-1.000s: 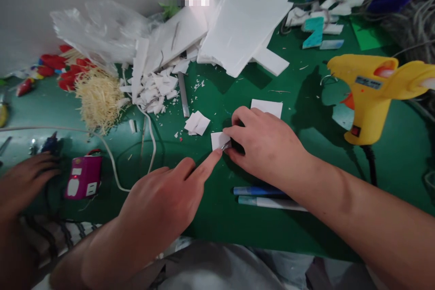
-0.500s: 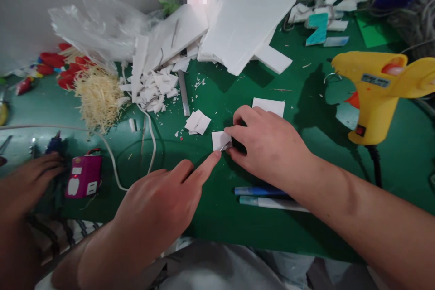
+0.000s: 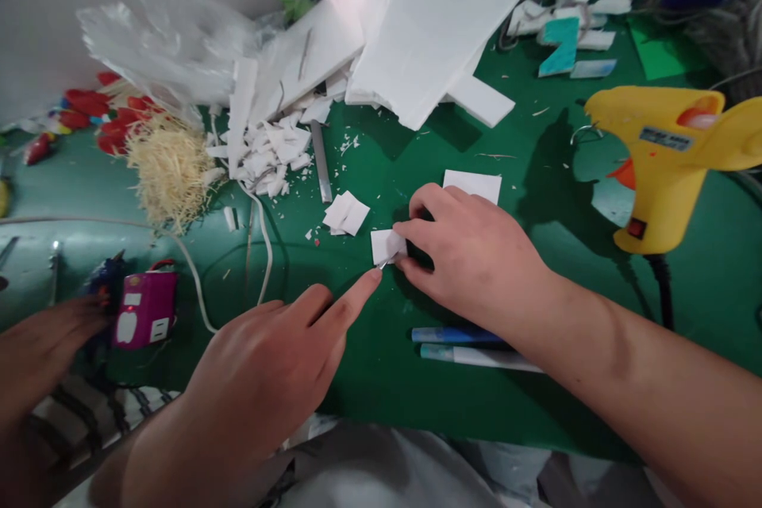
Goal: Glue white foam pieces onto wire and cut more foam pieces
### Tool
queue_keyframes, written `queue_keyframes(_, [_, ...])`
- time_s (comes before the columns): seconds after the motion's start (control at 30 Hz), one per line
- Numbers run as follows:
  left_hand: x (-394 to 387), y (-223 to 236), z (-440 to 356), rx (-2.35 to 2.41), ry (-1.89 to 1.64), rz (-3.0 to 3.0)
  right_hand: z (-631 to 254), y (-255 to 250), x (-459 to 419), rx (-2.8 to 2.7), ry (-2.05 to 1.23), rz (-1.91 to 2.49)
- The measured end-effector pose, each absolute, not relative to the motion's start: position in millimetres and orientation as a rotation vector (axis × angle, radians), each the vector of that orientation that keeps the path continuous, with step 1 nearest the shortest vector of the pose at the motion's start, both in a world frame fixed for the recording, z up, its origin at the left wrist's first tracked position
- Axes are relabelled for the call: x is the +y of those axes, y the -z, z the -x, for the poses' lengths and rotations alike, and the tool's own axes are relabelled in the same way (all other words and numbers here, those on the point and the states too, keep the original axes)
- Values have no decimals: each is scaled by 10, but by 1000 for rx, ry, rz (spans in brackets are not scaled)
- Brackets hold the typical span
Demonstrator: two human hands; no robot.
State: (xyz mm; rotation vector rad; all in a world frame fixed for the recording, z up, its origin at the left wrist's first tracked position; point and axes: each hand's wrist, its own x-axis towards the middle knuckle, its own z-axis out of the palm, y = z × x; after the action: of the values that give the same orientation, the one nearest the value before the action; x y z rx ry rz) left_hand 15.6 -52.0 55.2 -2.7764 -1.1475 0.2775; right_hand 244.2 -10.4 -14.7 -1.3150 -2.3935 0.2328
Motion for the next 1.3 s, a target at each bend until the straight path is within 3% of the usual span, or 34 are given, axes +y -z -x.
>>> queue_keyframes(0.7, [-551,-643,63,-1202,-398,2907,-2443,138,-89,-2361,-260,1337])
queue_keyframes(1.0, [-481,-644,152,-1325,-227,2871,-2483,68,-80,-2304,-335,1352])
queue_keyframes(1.3, [-411,-469,81,-1415,-159,2866,-2414,7,-111,-2002,-765,1401])
